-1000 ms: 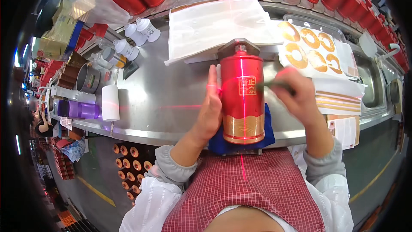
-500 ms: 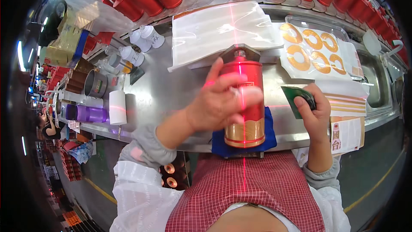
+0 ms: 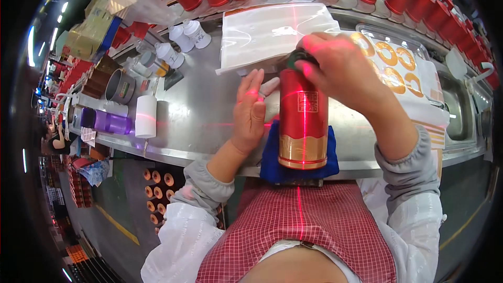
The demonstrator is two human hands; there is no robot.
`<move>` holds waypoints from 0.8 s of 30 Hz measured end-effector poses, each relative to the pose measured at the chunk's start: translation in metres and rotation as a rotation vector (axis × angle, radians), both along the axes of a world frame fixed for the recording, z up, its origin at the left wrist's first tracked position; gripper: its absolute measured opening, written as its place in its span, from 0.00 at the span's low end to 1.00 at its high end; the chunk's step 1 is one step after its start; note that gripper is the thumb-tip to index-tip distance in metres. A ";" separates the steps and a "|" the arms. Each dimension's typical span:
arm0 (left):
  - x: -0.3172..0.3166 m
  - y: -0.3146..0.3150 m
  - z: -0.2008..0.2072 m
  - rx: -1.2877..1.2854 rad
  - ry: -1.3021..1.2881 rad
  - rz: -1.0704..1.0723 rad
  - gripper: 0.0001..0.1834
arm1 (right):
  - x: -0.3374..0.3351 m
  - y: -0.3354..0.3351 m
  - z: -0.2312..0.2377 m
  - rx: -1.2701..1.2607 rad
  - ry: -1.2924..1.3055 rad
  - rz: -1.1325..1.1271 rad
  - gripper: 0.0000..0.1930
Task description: The person applies gold decorative labels to red cylindrical metal containers. They peel the labels from backing sheets, align them on the container body, and smooth them down using a green plastic scraper tool. The person also applies a smaller gold label to the top rim of the container and wipes the surface with a white cloth.
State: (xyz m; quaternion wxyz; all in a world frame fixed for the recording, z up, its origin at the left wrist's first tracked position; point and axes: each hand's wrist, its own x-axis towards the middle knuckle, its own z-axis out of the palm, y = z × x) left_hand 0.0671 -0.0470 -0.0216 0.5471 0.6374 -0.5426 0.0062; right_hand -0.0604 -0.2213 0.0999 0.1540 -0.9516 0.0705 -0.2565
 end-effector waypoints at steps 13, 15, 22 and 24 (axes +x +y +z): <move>0.014 -0.069 0.024 0.252 1.481 -0.625 0.23 | -0.119 0.029 -0.050 0.539 -0.081 0.145 0.19; 0.019 -0.077 0.026 0.333 1.440 -0.651 0.21 | -0.132 0.035 -0.065 0.474 -0.095 0.043 0.26; 0.010 -0.059 0.050 0.443 1.074 -0.538 0.18 | -0.129 0.097 -0.129 0.316 -0.019 -0.080 0.49; 0.008 -0.038 0.065 0.340 0.886 -0.519 0.20 | -0.132 0.102 -0.127 0.296 -0.061 -0.043 0.48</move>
